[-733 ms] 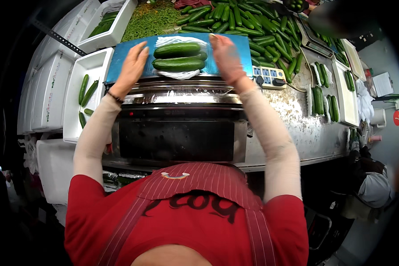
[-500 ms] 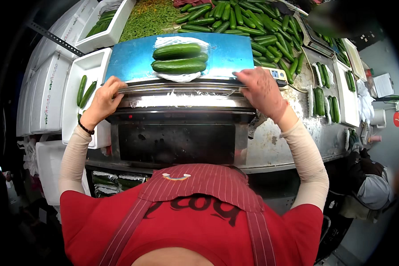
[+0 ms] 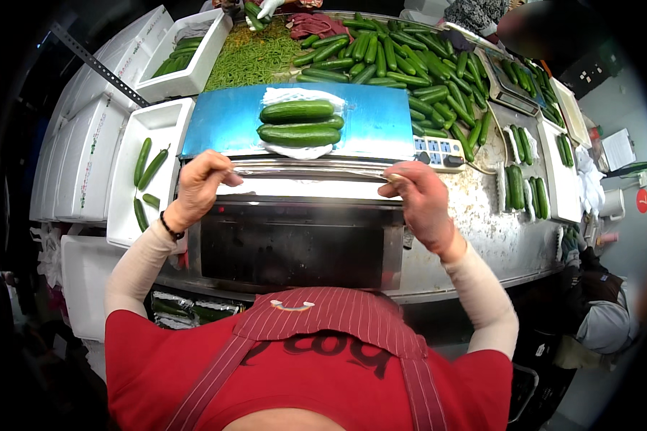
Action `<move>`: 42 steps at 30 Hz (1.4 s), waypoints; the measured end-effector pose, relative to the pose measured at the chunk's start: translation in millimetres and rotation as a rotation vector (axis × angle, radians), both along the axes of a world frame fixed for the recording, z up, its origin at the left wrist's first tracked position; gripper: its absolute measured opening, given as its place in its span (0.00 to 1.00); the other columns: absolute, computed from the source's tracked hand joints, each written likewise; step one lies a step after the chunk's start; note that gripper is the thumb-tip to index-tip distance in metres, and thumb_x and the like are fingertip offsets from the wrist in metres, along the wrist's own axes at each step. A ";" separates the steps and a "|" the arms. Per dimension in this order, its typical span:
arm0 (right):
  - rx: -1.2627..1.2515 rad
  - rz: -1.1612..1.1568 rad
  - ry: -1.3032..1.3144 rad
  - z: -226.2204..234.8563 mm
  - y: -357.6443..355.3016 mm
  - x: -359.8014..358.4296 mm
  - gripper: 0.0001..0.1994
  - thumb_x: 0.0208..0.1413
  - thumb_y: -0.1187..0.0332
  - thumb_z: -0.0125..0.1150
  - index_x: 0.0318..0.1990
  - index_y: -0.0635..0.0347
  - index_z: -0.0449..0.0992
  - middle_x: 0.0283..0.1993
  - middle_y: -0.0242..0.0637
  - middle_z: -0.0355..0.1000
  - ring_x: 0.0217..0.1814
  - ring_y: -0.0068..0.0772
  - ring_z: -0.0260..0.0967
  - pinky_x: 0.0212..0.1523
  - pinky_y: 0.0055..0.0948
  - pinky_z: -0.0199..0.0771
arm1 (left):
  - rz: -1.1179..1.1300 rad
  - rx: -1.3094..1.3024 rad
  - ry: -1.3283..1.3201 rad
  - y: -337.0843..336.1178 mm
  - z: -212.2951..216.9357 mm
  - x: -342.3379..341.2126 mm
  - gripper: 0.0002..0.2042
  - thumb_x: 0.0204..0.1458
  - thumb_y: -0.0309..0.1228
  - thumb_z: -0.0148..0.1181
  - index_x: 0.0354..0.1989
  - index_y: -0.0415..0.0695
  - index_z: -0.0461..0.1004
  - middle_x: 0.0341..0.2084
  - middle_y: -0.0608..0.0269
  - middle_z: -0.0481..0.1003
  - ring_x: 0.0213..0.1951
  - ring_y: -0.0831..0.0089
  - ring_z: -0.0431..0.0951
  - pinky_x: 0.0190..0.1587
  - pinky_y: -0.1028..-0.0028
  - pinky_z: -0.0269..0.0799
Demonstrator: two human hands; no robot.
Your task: The person places cucumbers onto a vacuum sealer, seals them in plastic bags, and then places the packaged cucumbers into a black crate. The person repeats this process multiple times, handling the cucumbers and the packaging materials by hand.
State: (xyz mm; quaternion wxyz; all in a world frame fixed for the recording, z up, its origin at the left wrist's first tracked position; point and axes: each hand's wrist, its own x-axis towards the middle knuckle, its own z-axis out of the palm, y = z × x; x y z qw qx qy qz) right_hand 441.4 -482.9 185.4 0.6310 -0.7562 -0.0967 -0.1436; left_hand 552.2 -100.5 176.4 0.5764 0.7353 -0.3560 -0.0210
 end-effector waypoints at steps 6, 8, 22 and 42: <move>0.242 -0.248 -0.195 93.4 22.3 48.6 0.12 0.66 0.66 0.51 0.45 0.69 0.70 0.44 0.50 0.75 0.47 0.43 0.78 0.52 0.36 0.80 | 0.194 -0.320 -0.111 -44.8 70.0 35.7 0.03 0.61 0.17 0.49 0.41 0.34 0.70 0.38 0.53 0.77 0.39 0.63 0.82 0.48 0.66 0.81; 0.254 -0.175 -0.228 87.9 29.8 69.3 0.10 0.66 0.71 0.52 0.45 0.71 0.69 0.43 0.50 0.76 0.48 0.39 0.77 0.54 0.32 0.78 | 0.186 -0.360 -0.068 -50.5 65.8 48.0 0.03 0.62 0.18 0.49 0.40 0.34 0.70 0.37 0.53 0.78 0.39 0.63 0.83 0.45 0.69 0.82; -0.961 -0.186 -0.236 42.6 23.0 63.5 0.10 0.55 0.68 0.63 0.44 0.55 0.80 0.32 0.38 0.75 0.35 0.43 0.72 0.41 0.34 0.72 | 0.048 -0.276 -0.161 -27.5 57.2 -27.9 0.03 0.64 0.19 0.43 0.43 0.38 0.59 0.43 0.40 0.75 0.42 0.52 0.82 0.48 0.62 0.80; -0.922 -0.208 0.001 2.8 50.2 -49.0 0.39 0.36 0.73 0.75 0.61 0.58 0.66 0.60 0.43 0.67 0.49 0.44 0.68 0.52 0.37 0.71 | 0.186 -0.356 -0.092 -17.6 20.1 -111.0 0.04 0.64 0.22 0.45 0.42 0.39 0.58 0.42 0.36 0.76 0.43 0.48 0.81 0.45 0.57 0.81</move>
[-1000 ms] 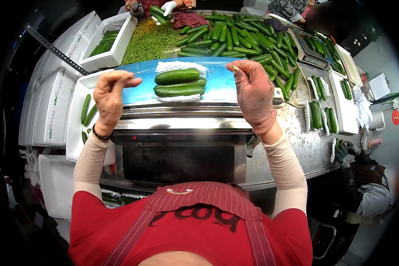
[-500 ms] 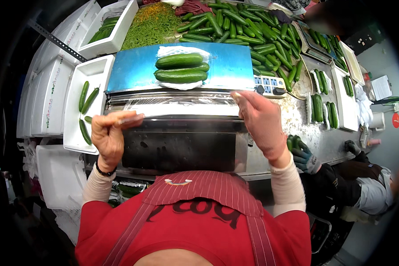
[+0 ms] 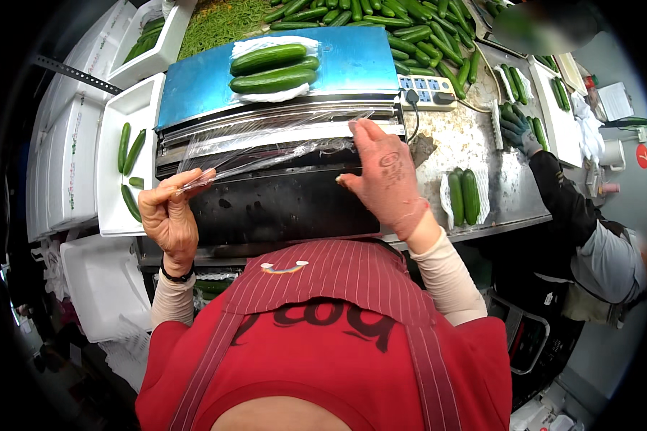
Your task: The person places cucumbers onto a vacuum sealer, seals them in plastic bags, and then places the packaged cucumbers into a black crate. The person repeats this process multiple times, handling the cucumbers and the packaging materials by hand.
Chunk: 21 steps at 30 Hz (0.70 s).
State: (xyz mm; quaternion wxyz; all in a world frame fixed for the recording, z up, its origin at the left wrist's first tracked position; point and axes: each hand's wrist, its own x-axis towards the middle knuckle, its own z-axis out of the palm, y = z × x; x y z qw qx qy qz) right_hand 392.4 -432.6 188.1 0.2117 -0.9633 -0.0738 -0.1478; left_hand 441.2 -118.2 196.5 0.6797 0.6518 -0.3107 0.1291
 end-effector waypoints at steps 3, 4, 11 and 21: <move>-0.095 -0.028 -0.118 -11.0 11.1 9.3 0.34 0.39 0.67 0.73 0.58 0.56 0.68 0.54 0.35 0.68 0.49 0.41 0.66 0.49 0.40 0.66 | 0.009 -0.022 0.005 -0.9 -0.5 -3.0 0.03 0.64 0.22 0.45 0.42 0.39 0.57 0.43 0.35 0.75 0.43 0.48 0.81 0.44 0.57 0.82; -0.124 -0.036 -0.163 -12.7 12.5 14.1 0.33 0.40 0.67 0.73 0.57 0.54 0.69 0.53 0.34 0.68 0.48 0.40 0.66 0.48 0.39 0.66 | 0.010 -0.029 0.004 -1.5 -0.5 -3.5 0.03 0.64 0.22 0.45 0.42 0.39 0.57 0.43 0.35 0.75 0.43 0.48 0.81 0.44 0.57 0.82; 0.489 0.053 -0.320 -36.0 -2.6 -2.5 0.10 0.54 0.81 0.58 0.42 0.60 0.75 0.42 0.40 0.72 0.36 0.34 0.74 0.37 0.30 0.76 | 0.051 -0.079 -0.013 3.1 -5.2 -19.5 0.03 0.64 0.19 0.43 0.41 0.37 0.57 0.42 0.31 0.74 0.43 0.45 0.81 0.44 0.56 0.82; 1.345 0.027 -0.360 34.0 -5.5 106.1 0.12 0.64 0.70 0.55 0.47 0.74 0.71 0.41 0.46 0.77 0.41 0.36 0.78 0.48 0.30 0.79 | 0.120 -0.028 -0.422 -55.9 36.3 122.0 0.06 0.62 0.18 0.46 0.46 0.36 0.61 0.49 0.34 0.73 0.52 0.50 0.76 0.56 0.61 0.73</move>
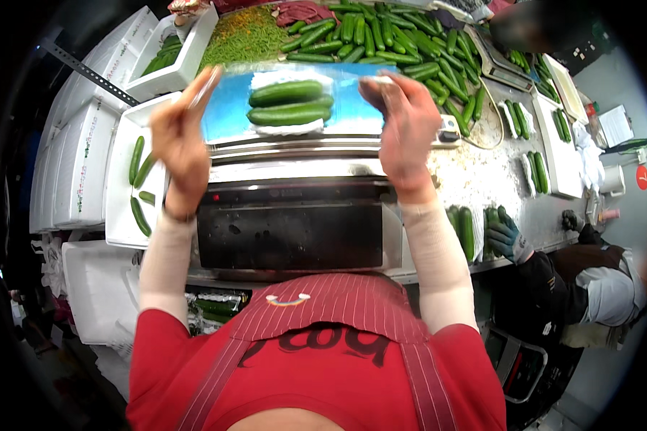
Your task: The person places cucumbers onto a vacuum sealer, seals them in plastic bags, and then places the packaged cucumbers into a black crate. The person repeats this process multiple times, handling the cucumbers and the packaging materials by hand.
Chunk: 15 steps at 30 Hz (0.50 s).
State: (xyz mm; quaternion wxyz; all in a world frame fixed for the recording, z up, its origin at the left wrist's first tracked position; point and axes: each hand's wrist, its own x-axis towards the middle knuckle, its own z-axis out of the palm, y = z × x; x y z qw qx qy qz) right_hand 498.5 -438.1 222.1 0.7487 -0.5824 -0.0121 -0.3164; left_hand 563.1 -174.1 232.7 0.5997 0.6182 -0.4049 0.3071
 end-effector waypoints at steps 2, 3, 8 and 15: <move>0.133 0.024 0.104 -3.8 -5.9 55.7 0.10 0.61 0.75 0.57 0.44 0.75 0.74 0.40 0.45 0.78 0.39 0.33 0.78 0.46 0.28 0.79 | 0.026 0.090 0.091 -21.2 -0.9 61.3 0.09 0.62 0.19 0.48 0.50 0.38 0.64 0.52 0.44 0.73 0.54 0.61 0.75 0.58 0.67 0.71; 0.139 0.043 0.153 -10.6 -6.0 76.0 0.09 0.60 0.76 0.57 0.43 0.74 0.75 0.40 0.43 0.78 0.39 0.32 0.78 0.45 0.27 0.78 | 0.079 0.151 0.178 -28.3 -3.8 83.7 0.10 0.63 0.22 0.50 0.51 0.38 0.65 0.52 0.49 0.73 0.55 0.68 0.74 0.57 0.71 0.70; -0.863 -0.118 -0.076 -62.3 -21.8 104.8 0.13 0.57 0.78 0.56 0.50 0.60 0.78 0.57 0.49 0.72 0.68 0.50 0.61 0.69 0.37 0.56 | -0.161 0.228 0.672 -41.4 -62.8 152.1 0.17 0.65 0.32 0.50 0.57 0.35 0.63 0.53 0.55 0.72 0.58 0.70 0.70 0.61 0.72 0.63; -0.794 0.259 0.405 -36.5 -58.8 104.5 0.38 0.53 0.51 0.67 0.62 0.72 0.63 0.55 0.55 0.72 0.56 0.38 0.73 0.53 0.29 0.73 | -0.197 0.229 0.494 -35.9 -37.0 118.0 0.18 0.61 0.17 0.48 0.60 0.35 0.62 0.63 0.51 0.64 0.66 0.64 0.62 0.67 0.69 0.60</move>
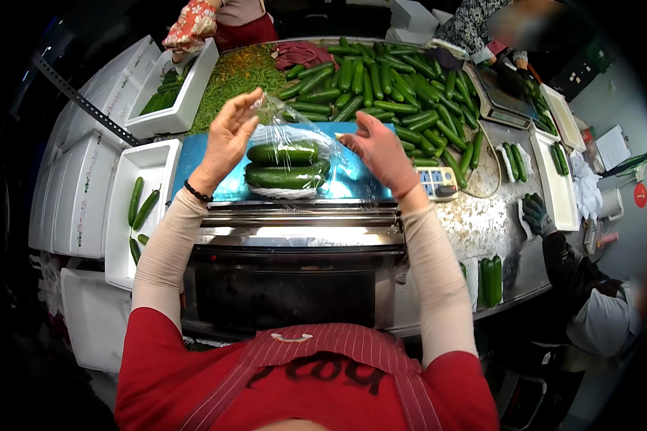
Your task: The person places cucumbers onto a vacuum sealer, seals them in plastic bags, and then places the packaged cucumbers into a black crate. The person repeats this process multiple times, handling the cucumbers and the packaging materials by hand.
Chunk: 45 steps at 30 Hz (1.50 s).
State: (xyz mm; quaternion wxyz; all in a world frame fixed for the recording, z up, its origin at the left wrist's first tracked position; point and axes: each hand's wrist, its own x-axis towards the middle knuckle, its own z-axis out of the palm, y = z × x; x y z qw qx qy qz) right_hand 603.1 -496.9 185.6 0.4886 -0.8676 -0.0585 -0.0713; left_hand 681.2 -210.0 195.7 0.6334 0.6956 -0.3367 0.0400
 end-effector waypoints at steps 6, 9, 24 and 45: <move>0.027 0.265 0.063 1.4 16.2 32.6 0.31 0.52 0.59 0.69 0.61 0.66 0.68 0.58 0.46 0.69 0.55 0.37 0.70 0.54 0.28 0.71 | -0.001 -0.023 -0.076 8.3 16.3 -8.6 0.18 0.61 0.17 0.49 0.60 0.35 0.62 0.62 0.50 0.65 0.64 0.63 0.65 0.66 0.69 0.62; -0.100 0.291 -0.096 3.4 11.6 43.1 0.17 0.52 0.64 0.68 0.47 0.63 0.78 0.52 0.45 0.73 0.50 0.35 0.72 0.52 0.30 0.71 | 0.033 -0.084 -0.178 10.0 28.2 -20.3 0.17 0.60 0.17 0.50 0.58 0.34 0.63 0.59 0.49 0.69 0.61 0.63 0.70 0.64 0.70 0.65; -0.435 -0.038 -0.833 71.9 45.5 -141.8 0.15 0.46 0.80 0.67 0.42 0.57 0.73 0.27 0.34 0.68 0.27 0.38 0.63 0.30 0.34 0.62 | 0.483 0.242 -1.024 48.3 66.2 -112.0 0.13 0.46 0.14 0.65 0.41 0.36 0.79 0.38 0.54 0.78 0.39 0.63 0.80 0.39 0.74 0.77; -0.616 -0.271 0.070 -38.2 21.2 67.8 0.10 0.56 0.56 0.56 0.34 0.50 0.79 0.36 0.43 0.79 0.42 0.47 0.77 0.43 0.41 0.75 | 0.354 0.576 0.069 17.6 -46.5 89.5 0.09 0.42 0.29 0.65 0.30 0.38 0.81 0.27 0.51 0.81 0.33 0.62 0.82 0.40 0.67 0.75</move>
